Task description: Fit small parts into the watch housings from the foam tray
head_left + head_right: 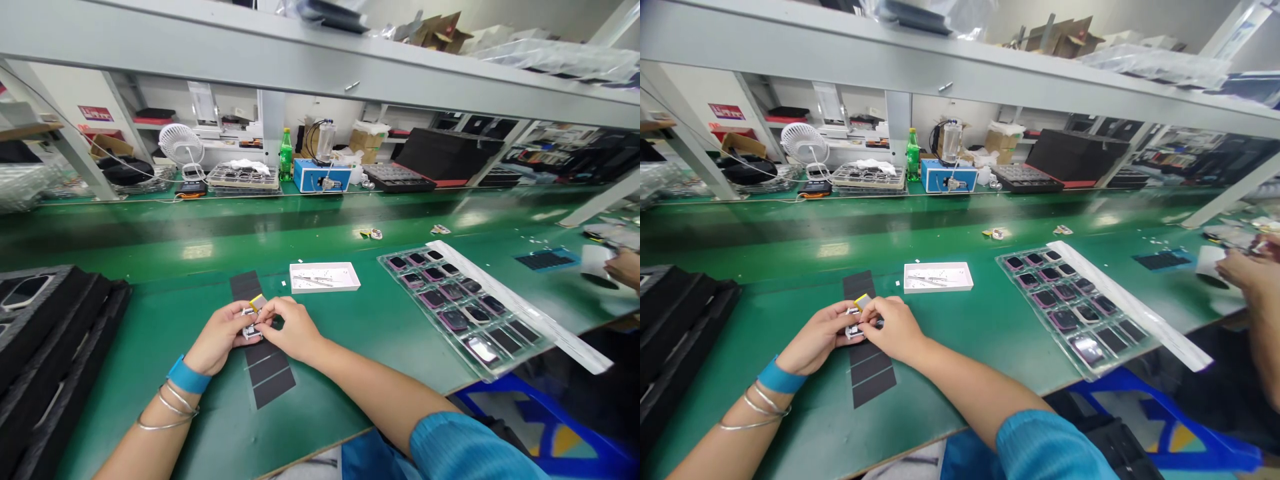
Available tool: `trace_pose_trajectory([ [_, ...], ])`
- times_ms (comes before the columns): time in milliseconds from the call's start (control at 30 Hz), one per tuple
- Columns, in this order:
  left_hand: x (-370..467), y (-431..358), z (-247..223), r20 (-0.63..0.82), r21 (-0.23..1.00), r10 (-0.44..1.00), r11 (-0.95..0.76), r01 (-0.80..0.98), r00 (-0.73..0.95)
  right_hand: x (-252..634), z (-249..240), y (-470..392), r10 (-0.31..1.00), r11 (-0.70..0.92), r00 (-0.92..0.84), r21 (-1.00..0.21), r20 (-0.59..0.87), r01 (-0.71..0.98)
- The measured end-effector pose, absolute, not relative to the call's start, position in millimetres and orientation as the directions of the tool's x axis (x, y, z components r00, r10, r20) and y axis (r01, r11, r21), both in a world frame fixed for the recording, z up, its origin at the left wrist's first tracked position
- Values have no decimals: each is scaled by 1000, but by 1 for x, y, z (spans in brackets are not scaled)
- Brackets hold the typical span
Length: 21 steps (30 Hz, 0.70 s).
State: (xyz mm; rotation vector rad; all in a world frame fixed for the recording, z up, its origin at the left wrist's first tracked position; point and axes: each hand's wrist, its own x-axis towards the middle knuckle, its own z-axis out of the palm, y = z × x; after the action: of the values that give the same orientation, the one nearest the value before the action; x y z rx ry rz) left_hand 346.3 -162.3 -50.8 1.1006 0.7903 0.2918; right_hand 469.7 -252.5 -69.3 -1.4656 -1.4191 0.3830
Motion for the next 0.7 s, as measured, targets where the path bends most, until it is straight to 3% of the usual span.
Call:
trace_pose_trajectory([
  [167, 346, -163, -54, -410, 879, 639, 466, 97, 651, 470, -69, -253, 798, 256, 135, -532, 588, 807],
  [200, 346, -163, -54, -408, 881, 643, 463, 95, 648, 471, -69, -252, 797, 226, 166, -542, 580, 809],
  [267, 346, -164, -54, -405, 886, 642, 451, 108, 651, 475, -71, -251, 815, 168, 281, -672, 506, 722],
  [333, 347, -165, -54, -404, 890, 630, 437, 128, 663, 479, -73, -249, 857, 126, 376, -850, 353, 512],
  [400, 347, -166, -54, -405, 894, 615, 422, 152, 677, 483, -75, -246, 891, 94, 392, -937, 231, 338],
  [700, 346, -166, -56, -354, 891, 515, 440, 113, 781, 483, -67, -248, 814, 162, 420, -852, 401, 498],
])
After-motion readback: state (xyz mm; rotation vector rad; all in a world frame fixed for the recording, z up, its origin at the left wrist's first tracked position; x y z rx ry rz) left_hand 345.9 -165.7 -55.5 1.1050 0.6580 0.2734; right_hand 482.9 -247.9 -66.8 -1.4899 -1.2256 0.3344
